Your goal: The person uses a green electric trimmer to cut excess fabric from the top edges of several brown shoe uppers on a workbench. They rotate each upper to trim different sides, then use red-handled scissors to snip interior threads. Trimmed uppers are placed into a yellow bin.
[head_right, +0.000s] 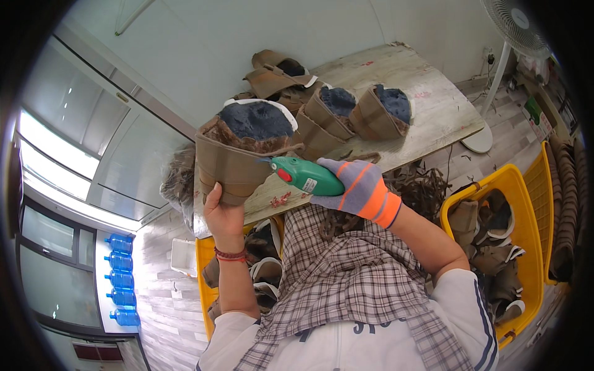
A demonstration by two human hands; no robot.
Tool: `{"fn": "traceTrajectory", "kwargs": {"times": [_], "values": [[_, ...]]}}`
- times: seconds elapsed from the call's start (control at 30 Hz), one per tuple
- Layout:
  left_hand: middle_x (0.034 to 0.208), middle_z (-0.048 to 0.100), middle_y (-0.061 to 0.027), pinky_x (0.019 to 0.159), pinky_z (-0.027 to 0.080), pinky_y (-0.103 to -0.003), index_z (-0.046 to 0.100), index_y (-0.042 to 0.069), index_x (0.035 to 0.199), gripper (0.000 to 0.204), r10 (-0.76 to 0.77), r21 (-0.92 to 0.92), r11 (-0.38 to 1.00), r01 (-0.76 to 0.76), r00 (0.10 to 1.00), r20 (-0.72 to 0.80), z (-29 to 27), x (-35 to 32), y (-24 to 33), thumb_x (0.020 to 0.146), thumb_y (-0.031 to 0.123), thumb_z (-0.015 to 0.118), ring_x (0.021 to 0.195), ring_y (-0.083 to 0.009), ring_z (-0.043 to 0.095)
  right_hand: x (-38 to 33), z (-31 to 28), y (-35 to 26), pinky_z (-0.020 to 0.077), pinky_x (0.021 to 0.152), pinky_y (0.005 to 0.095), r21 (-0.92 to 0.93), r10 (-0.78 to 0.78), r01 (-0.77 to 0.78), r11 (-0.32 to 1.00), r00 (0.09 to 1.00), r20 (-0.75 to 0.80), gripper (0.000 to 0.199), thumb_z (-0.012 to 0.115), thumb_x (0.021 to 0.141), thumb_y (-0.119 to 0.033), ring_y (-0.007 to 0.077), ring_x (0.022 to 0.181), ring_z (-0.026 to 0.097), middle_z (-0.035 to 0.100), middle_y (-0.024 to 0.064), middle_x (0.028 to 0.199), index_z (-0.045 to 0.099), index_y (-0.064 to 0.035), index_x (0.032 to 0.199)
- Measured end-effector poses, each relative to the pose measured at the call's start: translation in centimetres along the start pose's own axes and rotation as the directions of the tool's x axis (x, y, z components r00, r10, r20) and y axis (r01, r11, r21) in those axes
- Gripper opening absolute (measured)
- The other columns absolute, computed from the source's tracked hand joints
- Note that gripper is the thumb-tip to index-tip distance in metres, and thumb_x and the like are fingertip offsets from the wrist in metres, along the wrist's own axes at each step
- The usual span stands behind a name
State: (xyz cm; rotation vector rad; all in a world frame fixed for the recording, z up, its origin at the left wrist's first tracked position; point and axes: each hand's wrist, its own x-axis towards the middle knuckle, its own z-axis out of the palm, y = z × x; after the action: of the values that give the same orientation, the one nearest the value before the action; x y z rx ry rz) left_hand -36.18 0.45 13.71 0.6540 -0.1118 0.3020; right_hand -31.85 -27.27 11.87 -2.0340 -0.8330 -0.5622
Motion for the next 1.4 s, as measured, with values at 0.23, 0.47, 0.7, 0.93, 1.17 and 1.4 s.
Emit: {"fn": "traceTrajectory", "kwargs": {"times": [0.23,0.47,0.7,0.93,1.17,1.4], "values": [[0.134,0.049,-0.0117,0.108,0.033,-0.046,0.043,0.004,0.134,0.053,0.036,0.098,0.994,-0.045,0.995,0.090,-0.5,-0.2,-2.0,0.083,-0.008,0.052,0.125,-0.0281,0.046,0.4,0.7,0.4,0.0531,0.065,0.0323,0.212,0.116,-0.129,0.969,0.991,0.074,0.061,0.080,0.066,-0.042,0.0256,0.071,0.067,0.068,0.0121,0.081,0.062,-0.0080,0.113],[0.130,0.052,-0.0106,0.105,0.038,-0.042,0.046,0.003,0.132,0.049,0.094,0.254,0.957,-0.138,0.980,0.177,-1.1,-0.3,-4.1,0.085,-0.008,0.054,0.120,-0.0253,0.050,0.9,1.0,0.5,0.0542,0.065,0.0291,0.265,0.132,-0.139,0.954,0.990,0.046,0.062,0.081,0.066,-0.041,0.0215,0.071,0.069,0.069,0.0127,0.083,0.062,-0.0062,0.114],[0.106,0.063,-0.0070,0.085,0.044,-0.030,0.060,-0.001,0.109,0.021,0.267,0.779,0.464,-0.421,0.905,0.330,-2.7,0.0,-5.8,0.088,-0.001,0.058,0.092,-0.0209,0.060,1.2,0.6,0.0,0.0524,0.071,0.0265,0.270,0.301,-0.322,0.908,0.947,0.117,0.061,0.084,0.065,-0.028,0.0117,0.077,0.065,0.069,0.0103,0.090,0.060,-0.0011,0.114],[0.109,0.060,-0.0163,0.090,0.041,-0.043,0.064,0.002,0.105,0.021,0.121,0.736,-0.235,-0.634,0.733,0.670,-4.5,0.4,-6.6,0.084,0.004,0.062,0.103,-0.0347,0.054,1.6,0.4,0.1,0.0536,0.065,0.0278,0.281,0.349,-0.362,0.889,0.932,0.098,0.063,0.081,0.067,-0.043,0.0167,0.070,0.068,0.069,0.0110,0.081,0.060,-0.0027,0.111],[0.123,0.051,-0.0197,0.100,0.030,-0.055,0.063,0.005,0.111,0.032,-0.053,0.601,-0.467,-0.649,0.699,0.713,-5.4,0.0,-8.3,0.078,0.005,0.060,0.118,-0.0430,0.042,1.8,-0.4,0.4,0.0522,0.062,0.0248,0.453,0.459,-0.492,0.744,0.868,0.189,0.057,0.081,0.070,-0.039,0.0100,0.066,0.064,0.068,0.0074,0.077,0.061,-0.0001,0.107],[0.129,0.048,-0.0200,0.104,0.026,-0.058,0.062,0.005,0.115,0.038,-0.113,0.570,-0.505,-0.648,0.705,0.700,-6.6,-0.8,-8.9,0.076,0.004,0.058,0.123,-0.0438,0.038,2.0,-0.9,0.9,0.0453,0.048,0.0218,0.533,0.533,-0.591,0.606,0.799,0.280,0.049,0.080,0.073,-0.036,0.0048,0.052,0.053,0.060,0.0009,0.065,0.063,0.0004,0.100]]}}
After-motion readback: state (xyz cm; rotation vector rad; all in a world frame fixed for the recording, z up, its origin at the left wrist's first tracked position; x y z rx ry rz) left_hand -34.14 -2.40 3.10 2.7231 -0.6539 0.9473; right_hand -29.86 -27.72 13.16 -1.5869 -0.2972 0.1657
